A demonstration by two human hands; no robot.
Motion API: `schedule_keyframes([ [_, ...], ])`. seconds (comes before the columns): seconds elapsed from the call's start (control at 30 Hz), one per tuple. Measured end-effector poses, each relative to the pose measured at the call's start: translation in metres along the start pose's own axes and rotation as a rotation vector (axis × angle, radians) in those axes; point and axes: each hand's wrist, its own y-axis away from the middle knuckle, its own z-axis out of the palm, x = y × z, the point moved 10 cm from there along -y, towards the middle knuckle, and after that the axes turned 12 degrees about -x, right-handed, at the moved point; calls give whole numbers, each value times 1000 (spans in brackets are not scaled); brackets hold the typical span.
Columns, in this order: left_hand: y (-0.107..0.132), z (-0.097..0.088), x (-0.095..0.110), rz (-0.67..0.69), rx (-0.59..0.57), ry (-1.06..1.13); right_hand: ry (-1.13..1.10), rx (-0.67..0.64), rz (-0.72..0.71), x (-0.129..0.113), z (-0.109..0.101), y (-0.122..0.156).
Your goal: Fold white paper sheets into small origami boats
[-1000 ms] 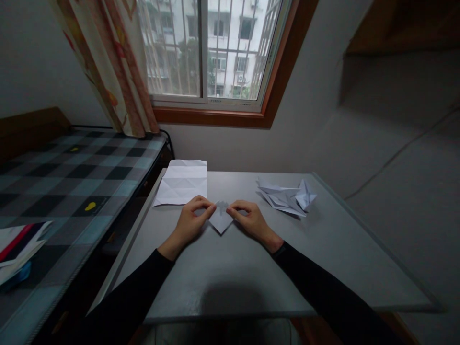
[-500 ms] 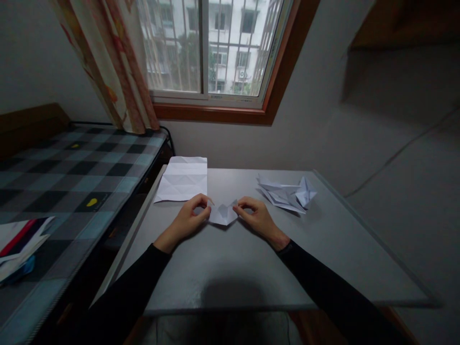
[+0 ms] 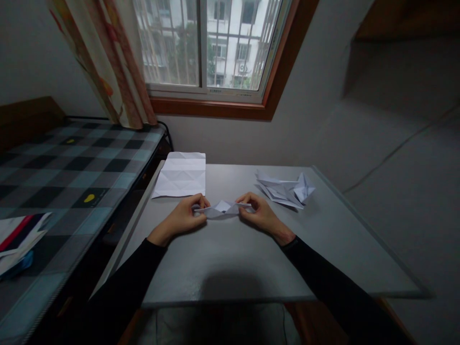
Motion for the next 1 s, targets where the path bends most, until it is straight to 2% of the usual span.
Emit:
schedule_keyframes([
  [0.13, -1, 11, 2, -10, -69, -46, 50, -18, -33, -3, 3, -1],
  [0.27, -3, 13, 3, -13, -90, -92, 69, -13, -71, -5, 3, -1],
  [0.5, -3, 1, -1, -22, 17, -253, 87, -34, -53, -9, 4, 0],
  [0.67, -1, -7, 3, 36, 92, -353, 329, -38, -42, -17, 6, -1],
  [0.77, 0, -11, 1, 44, 153, -320, 463, -45, -60, -20, 8, -4],
  [0.87, 1, -15, -7, -2, 220, -185, 438, -20, -7, -16, 7, -5],
  [1.0, -5, -1, -17, -58, 90, -72, 319, -21, 69, -9, 8, -6],
])
